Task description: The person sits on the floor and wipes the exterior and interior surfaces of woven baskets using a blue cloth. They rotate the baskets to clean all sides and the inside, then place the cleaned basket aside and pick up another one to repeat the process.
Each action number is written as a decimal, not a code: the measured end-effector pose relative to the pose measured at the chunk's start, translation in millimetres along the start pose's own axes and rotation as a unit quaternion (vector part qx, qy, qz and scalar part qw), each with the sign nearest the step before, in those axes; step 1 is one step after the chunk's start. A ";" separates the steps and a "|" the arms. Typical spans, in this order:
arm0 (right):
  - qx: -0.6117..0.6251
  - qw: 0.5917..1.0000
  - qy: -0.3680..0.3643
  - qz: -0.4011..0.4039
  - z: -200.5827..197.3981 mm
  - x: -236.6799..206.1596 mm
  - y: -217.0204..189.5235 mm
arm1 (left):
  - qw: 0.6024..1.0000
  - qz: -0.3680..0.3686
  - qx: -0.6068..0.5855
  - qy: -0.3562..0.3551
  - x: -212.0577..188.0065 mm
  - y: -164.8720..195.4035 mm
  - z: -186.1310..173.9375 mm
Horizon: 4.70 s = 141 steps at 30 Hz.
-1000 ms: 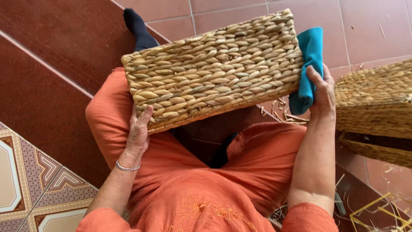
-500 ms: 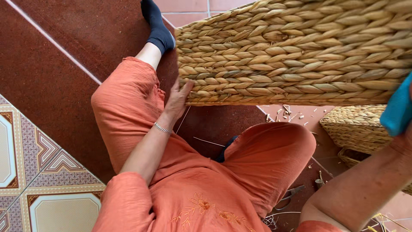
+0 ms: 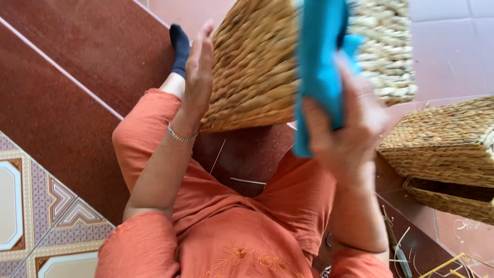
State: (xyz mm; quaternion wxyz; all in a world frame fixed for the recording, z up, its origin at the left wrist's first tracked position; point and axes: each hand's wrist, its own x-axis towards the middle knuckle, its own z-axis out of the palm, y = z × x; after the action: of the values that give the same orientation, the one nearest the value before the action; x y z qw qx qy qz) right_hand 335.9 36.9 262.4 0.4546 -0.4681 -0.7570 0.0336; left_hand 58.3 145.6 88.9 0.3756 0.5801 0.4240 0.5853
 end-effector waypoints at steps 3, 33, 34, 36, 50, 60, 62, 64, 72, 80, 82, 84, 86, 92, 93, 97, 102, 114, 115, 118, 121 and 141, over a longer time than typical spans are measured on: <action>0.007 0.998 -0.037 -0.041 13.8 -8.4 -32.8 | 0.994 0.105 -0.006 0.003 64.6 45.9 20.9; 0.246 0.932 0.125 0.237 -23.1 -26.2 145.3 | 0.959 0.063 -0.259 0.095 37.5 62.5 -26.3; 0.233 0.935 0.125 0.236 -20.1 -30.5 148.3 | 0.972 0.052 -0.209 0.099 33.1 59.6 -25.4; 0.212 0.943 0.123 0.225 -11.5 -41.5 157.2 | 0.988 0.036 -0.104 0.112 22.2 59.3 -24.0; -0.076 0.997 0.020 -0.025 82.3 -123.4 -0.3 | 0.989 0.047 0.071 -0.125 -8.3 107.4 3.5; -0.147 0.982 0.113 -0.022 42.5 -79.8 71.2 | 0.974 -0.004 0.045 -0.221 -7.4 114.6 -5.0; -0.183 0.966 0.156 0.100 15.6 -62.5 105.5 | 0.973 -0.008 0.051 -0.223 -9.0 113.4 -4.9; -0.050 0.893 0.162 0.416 11.0 -50.4 120.9 | 0.976 -0.004 0.041 -0.215 -11.0 109.3 -3.0; -0.067 0.997 0.028 -0.014 70.7 -110.2 -9.9 | 0.986 0.041 0.032 -0.157 -10.4 95.2 17.2; -0.119 0.989 0.053 -0.069 53.7 -97.0 28.9 | 0.976 0.002 0.111 -0.187 -19.1 126.5 9.7; -0.154 0.980 0.116 -0.044 33.8 -72.9 71.6 | 0.975 -0.009 0.120 -0.189 -20.2 128.2 8.5; -0.106 0.941 0.119 0.297 15.3 -57.2 104.3 | 0.973 -0.013 0.118 -0.197 -21.7 125.7 8.1; -0.016 0.862 0.129 0.490 5.1 -48.0 124.3 | 0.978 0.029 0.072 -0.193 -21.4 118.5 15.9; -0.152 0.977 0.122 0.091 39.1 -70.8 65.9 | 0.987 0.079 0.045 -0.132 -21.0 104.0 27.1; -0.122 0.985 0.105 0.058 49.9 -83.6 41.2 | 0.988 0.073 0.053 -0.123 -21.8 103.9 28.5; -0.043 0.998 -0.039 -0.017 74.2 -134.6 -49.3 | 0.982 0.104 0.075 -0.139 -23.9 107.0 27.9; -0.074 0.995 -0.016 -0.062 64.9 -134.0 -12.6 | 0.979 0.088 0.069 -0.173 -33.2 111.0 17.4; -0.157 0.957 0.171 0.172 21.7 -74.2 118.5 | 0.983 0.094 0.061 -0.147 -41.1 111.9 17.8; -0.181 0.962 0.157 0.132 28.6 -79.3 97.0 | 0.983 0.093 0.059 -0.144 -38.6 110.9 18.9; -0.101 0.991 0.075 0.041 49.1 -116.0 17.3 | 0.986 0.081 0.051 -0.135 -38.2 109.3 24.2; -0.050 0.998 -0.048 -0.010 60.2 -155.6 -46.9 | 0.987 0.088 0.045 -0.129 -38.5 110.8 26.8; -0.147 0.986 0.072 0.019 55.0 -175.1 5.6 | 0.989 0.055 0.039 -0.130 -42.5 115.0 31.9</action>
State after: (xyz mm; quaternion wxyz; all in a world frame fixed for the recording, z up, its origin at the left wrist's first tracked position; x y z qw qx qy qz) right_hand 326.1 -68.8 112.5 0.4337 -0.5454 -0.7097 -0.1037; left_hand 98.1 66.7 179.8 0.3722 0.6878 0.3617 0.5076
